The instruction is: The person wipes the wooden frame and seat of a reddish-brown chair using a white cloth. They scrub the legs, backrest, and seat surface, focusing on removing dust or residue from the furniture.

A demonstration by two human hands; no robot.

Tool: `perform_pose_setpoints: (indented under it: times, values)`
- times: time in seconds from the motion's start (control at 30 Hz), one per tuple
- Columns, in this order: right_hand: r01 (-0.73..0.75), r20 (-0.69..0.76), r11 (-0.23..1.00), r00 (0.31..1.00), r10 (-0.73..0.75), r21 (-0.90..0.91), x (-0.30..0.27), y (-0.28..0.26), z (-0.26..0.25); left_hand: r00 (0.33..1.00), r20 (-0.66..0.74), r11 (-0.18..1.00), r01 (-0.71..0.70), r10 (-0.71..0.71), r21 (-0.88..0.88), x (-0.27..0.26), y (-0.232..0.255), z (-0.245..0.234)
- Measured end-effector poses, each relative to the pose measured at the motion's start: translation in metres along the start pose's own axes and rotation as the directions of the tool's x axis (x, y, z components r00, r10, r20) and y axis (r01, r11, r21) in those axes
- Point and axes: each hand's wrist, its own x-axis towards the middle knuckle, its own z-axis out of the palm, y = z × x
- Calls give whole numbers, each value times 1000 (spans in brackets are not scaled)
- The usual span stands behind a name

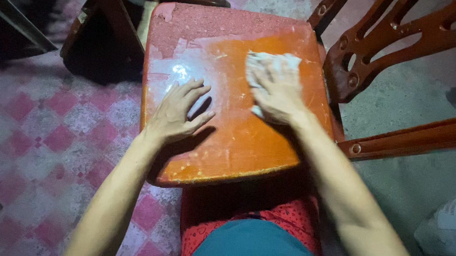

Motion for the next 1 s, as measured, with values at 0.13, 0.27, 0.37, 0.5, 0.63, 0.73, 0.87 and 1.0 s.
perform_pose_setpoints:
  times: [0.13,0.27,0.37,0.5,0.63,0.73,0.87,1.0]
  values:
    - [181,-48,980,982,-185,-77,22,-63,18,1000,2,1000,21,-21,9,9,3,5]
    - [316,-25,930,948,-317,186,-20,-119,-12,1000,9,1000,12,-12,7,16,2,7]
    - [448,-123,865,894,-431,226,-55,-113,-42,999,-20,999,37,-37,-7,12,-1,3]
    - [256,1,933,964,-265,252,-60,-60,-50,993,-63,994,95,-98,-53,8,-9,-4]
    - [73,-125,996,990,-68,42,-35,10,-33,984,-75,978,147,-159,-148,8,-11,-9]
    - [-12,-221,997,975,-6,-82,-1,26,-8,983,-74,971,150,-166,-187,8,-5,-10]
    - [162,0,948,986,-169,-275,46,-14,12,984,-96,972,131,-152,-196,6,5,-20]
    - [330,-213,944,920,-329,-32,74,-93,29,965,-64,942,234,-256,-239,11,14,-34]
